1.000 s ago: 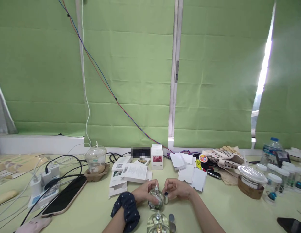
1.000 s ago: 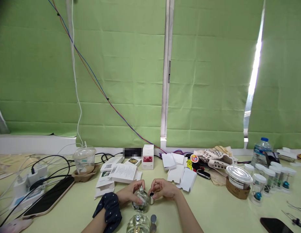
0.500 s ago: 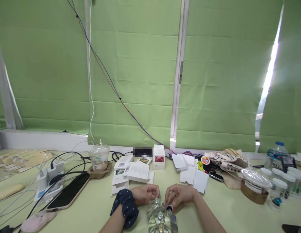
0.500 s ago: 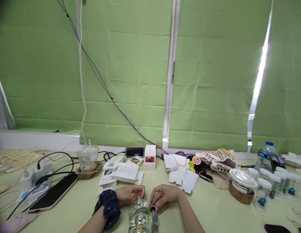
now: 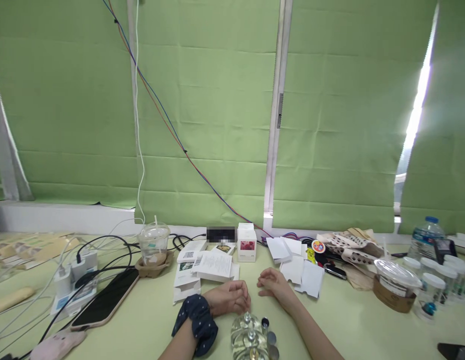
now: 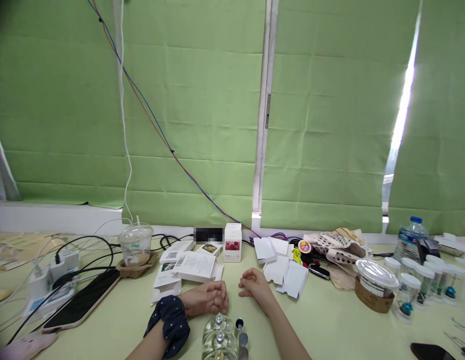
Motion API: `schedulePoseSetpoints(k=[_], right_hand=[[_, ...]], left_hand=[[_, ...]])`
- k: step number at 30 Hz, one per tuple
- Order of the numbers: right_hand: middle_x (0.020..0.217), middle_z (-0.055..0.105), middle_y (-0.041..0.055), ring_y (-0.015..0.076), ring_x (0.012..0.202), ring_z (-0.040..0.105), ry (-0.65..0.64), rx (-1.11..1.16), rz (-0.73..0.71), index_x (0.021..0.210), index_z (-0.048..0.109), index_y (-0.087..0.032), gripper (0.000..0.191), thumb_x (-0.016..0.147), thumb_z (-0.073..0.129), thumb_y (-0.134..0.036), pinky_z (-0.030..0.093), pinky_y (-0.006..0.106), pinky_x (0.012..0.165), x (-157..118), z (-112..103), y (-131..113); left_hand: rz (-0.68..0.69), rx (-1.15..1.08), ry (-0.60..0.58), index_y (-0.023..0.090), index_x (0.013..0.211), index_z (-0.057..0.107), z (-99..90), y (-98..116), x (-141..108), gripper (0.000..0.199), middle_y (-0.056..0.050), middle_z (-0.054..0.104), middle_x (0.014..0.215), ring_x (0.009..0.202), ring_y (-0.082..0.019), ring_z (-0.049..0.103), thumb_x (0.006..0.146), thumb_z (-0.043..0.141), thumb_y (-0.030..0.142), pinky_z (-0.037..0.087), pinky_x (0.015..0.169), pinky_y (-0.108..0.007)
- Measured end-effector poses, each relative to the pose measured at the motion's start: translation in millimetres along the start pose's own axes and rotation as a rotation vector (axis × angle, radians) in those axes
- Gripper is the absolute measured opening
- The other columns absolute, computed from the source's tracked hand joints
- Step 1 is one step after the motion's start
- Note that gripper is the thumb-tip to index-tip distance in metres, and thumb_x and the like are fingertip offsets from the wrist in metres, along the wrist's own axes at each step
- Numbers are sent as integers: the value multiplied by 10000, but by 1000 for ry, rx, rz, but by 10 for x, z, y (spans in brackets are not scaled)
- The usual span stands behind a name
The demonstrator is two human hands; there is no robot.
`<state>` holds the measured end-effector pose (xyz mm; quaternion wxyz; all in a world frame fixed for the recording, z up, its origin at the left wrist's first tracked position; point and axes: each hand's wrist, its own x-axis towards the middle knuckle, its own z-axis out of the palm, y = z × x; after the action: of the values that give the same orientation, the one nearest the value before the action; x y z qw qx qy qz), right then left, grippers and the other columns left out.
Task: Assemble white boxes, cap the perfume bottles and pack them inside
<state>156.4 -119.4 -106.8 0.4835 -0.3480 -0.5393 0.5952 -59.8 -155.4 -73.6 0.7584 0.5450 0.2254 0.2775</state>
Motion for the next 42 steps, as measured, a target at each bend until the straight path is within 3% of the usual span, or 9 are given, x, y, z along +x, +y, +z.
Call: schedulePoseSetpoints(k=[5,8,14,17,20,23,29,37,42], right_hand=[[898,483,20,167,710,551,227,-152,-104,896,456,-243,459,551,724,-384,556,338,533,201,76,169],[1031,482,71,189,696,561,298,-287,-159,1079,409,-249,565,579,651,-354,540,373,502,299,129,182],[1356,416,167,193,640,612,328,-555,-305,1423,237,-214,859,631,568,-186,490,483,812,516,283,152],[1463,333,148,305,984,622,411,-847,-435,1479,161,-245,867,698,528,-159,485,451,837,620,341,141],[1539,189,100,357,1325,366,541,-1080,-569,1470,228,-287,836,711,534,-115,412,461,964,734,368,84],[1567,142,73,365,1378,268,486,-1244,-661,1457,269,-326,882,670,575,-69,332,484,1027,876,380,-27],[1390,513,69,356,1333,340,320,-1414,-754,1443,320,-321,819,712,527,-14,185,596,1057,991,423,-147],[1154,575,143,267,1088,526,251,-1385,-811,1255,536,-184,574,751,404,55,479,381,854,555,395,-22],[1040,563,110,246,1001,542,233,-1337,-877,1097,564,-179,529,661,399,72,499,360,823,287,321,58]], left_hand=[[155,-18,234,181,784,559,-73,-5,73,290,19,608,721,652,-101,590,744,764,383,404,644,-241],[185,-13,294,172,833,592,-89,12,72,273,-28,619,847,804,-141,604,737,773,352,425,706,-261],[237,-21,433,223,948,612,-86,5,81,397,-35,551,1010,1030,-184,514,634,839,310,387,900,-326],[265,-18,513,229,887,618,-87,-8,102,396,-27,528,1046,1068,-181,471,582,858,309,343,943,-307],[270,-17,553,228,855,623,-89,-13,108,393,-21,520,1032,1050,-182,466,559,861,331,336,954,-315],[269,-14,575,224,834,626,-107,-20,111,399,-26,527,1007,1066,-194,464,541,865,350,329,976,-332],[269,22,586,210,846,640,-161,-33,144,424,-47,549,985,1042,-209,505,531,868,381,337,997,-373],[322,289,675,201,797,632,25,-36,170,358,-56,634,927,959,-233,601,543,837,349,438,888,-361],[378,660,859,184,720,640,41,420,152,126,-1,612,668,735,-197,598,715,703,293,465,682,-301]])
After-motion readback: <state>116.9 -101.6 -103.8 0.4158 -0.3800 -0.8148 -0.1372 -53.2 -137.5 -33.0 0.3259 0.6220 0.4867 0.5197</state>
